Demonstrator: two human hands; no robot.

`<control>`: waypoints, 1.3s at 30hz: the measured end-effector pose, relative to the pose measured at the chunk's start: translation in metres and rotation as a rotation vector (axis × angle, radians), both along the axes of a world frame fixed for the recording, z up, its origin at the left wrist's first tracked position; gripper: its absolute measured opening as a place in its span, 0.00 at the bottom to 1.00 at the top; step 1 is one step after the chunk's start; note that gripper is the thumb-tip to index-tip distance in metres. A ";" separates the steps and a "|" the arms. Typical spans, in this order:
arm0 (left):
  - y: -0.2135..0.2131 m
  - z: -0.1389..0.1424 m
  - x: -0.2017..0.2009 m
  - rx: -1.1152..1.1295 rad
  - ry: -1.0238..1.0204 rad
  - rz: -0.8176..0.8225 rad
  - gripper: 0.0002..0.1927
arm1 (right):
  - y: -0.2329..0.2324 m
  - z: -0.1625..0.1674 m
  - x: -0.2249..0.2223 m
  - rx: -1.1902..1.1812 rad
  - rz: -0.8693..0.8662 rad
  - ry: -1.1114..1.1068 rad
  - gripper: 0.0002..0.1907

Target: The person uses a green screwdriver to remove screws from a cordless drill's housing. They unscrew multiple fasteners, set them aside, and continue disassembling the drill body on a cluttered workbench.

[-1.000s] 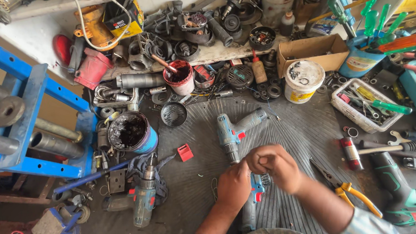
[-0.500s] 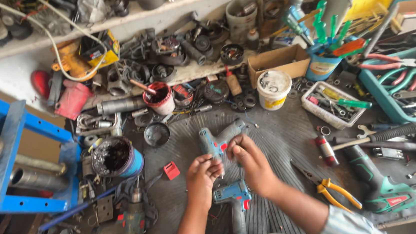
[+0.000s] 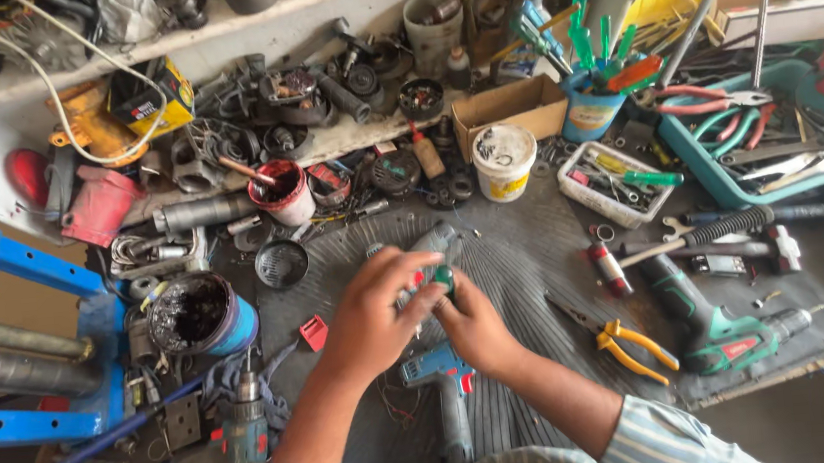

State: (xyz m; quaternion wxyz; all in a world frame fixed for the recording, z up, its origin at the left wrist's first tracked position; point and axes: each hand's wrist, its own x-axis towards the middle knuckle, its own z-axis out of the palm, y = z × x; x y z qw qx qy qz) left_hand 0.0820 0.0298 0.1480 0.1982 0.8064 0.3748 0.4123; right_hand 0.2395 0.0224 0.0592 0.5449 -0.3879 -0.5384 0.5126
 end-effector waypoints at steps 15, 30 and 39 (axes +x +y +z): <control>0.024 0.012 0.029 0.298 0.791 -0.104 0.15 | -0.006 0.010 0.012 0.063 -0.152 -0.141 0.19; 0.023 0.030 0.000 0.311 0.651 -0.196 0.07 | 0.008 -0.003 0.038 0.035 0.188 -0.060 0.09; 0.020 0.029 0.026 0.168 1.036 0.021 0.23 | 0.005 -0.011 0.024 -0.029 0.100 0.007 0.10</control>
